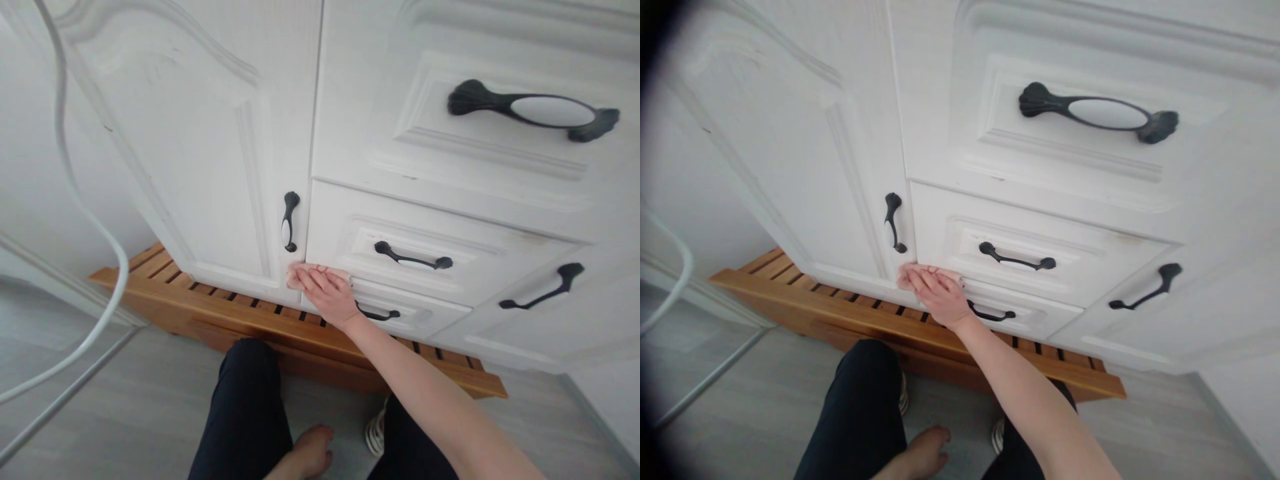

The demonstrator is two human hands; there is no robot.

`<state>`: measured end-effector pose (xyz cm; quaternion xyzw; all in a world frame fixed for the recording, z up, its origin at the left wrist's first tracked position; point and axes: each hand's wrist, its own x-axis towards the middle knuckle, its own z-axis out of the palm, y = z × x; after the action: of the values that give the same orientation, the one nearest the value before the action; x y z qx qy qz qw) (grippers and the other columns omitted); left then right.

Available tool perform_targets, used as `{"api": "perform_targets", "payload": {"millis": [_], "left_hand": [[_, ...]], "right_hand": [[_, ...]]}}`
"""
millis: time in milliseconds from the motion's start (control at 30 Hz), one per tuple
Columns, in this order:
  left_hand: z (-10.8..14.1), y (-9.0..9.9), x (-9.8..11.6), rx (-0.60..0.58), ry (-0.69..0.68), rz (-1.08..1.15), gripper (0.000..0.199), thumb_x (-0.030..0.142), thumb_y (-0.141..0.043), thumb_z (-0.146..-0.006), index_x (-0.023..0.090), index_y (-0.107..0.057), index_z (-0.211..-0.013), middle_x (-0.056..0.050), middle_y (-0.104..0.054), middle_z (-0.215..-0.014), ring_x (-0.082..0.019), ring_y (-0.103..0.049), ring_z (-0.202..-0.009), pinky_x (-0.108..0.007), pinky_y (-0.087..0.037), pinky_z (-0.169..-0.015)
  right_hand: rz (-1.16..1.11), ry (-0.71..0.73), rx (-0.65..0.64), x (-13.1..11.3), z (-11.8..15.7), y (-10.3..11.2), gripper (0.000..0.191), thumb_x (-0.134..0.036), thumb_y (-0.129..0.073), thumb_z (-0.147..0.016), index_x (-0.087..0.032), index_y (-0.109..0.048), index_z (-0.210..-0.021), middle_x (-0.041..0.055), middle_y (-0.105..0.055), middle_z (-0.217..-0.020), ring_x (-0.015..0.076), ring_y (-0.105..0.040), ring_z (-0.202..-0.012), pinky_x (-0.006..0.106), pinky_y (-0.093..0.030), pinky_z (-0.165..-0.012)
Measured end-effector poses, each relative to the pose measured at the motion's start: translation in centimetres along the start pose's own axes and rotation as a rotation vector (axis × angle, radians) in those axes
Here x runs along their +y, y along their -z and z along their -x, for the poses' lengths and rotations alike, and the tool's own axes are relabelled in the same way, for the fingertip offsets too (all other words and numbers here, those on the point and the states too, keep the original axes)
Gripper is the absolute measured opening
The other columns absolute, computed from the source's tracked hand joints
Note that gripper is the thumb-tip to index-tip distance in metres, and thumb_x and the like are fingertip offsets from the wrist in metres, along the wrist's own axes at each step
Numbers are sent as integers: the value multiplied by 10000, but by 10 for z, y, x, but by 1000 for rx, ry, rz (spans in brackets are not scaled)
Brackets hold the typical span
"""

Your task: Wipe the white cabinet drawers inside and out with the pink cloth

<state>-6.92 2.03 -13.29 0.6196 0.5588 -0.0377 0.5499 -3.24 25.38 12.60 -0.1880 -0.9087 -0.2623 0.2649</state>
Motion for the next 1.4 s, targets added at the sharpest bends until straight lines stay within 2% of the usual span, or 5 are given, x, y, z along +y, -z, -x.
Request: {"api": "perform_targets", "payload": {"millis": [233, 467, 900, 1133, 1400], "left_hand": [[4, 5, 3, 28, 57, -109, 400, 303, -648, -898, 200, -598, -1281, -100, -618, -1344, -257, -572, -1269, -453, -435, -1076], [-6, -1, 10, 6, 31, -123, 372, 351, -671, -916, 199, -612, -1251, -80, -640, -1301, -256, -593, -1233, -479, -455, -1066], [-1, -6, -8, -5, 113, -176, 388, 294, -633, -896, 219, -603, -1275, -82, -654, -1285, -243, -621, -1186, -420, -475, -1009], [-9, -6, -4, 12, 102, -177, 390, 212, -599, -882, 179, -605, -1270, -107, -646, -1309, -233, -613, -1206, -392, -455, -1022], [-6, -13, -14, 24, 110, -159, 394, 233, -619, -876, 182, -611, -1266, -103, -667, -1289, -244, -627, -1195, -418, -468, -1021]], "right_hand": [[-113, 178, -203, -16, 20, -27, 420, -135, -423, -1004, -198, -503, -1412, 24, -581, -1454, 98, -479, -1362, 251, -390, -1148], [94, 82, 32, 14, 13, 7, 279, -258, -486, -1017, -268, -611, -1266, -45, -501, -1528, 178, -456, -1370, 358, -391, -1158], [-135, 152, -226, -19, 46, -50, 299, -193, -425, -1031, -209, -634, -1243, -5, -658, -1339, 96, -519, -1315, 243, -375, -1140], [-80, 107, -243, -13, 94, -37, 303, -159, -526, -979, -131, -624, -1265, 81, -636, -1365, 158, -531, -1309, 299, -376, -1162], [21, 47, -246, 34, 192, 19, 349, -90, -478, -963, -267, -690, -1176, -56, -588, -1448, 111, -565, -1264, 273, -508, -975]]}}
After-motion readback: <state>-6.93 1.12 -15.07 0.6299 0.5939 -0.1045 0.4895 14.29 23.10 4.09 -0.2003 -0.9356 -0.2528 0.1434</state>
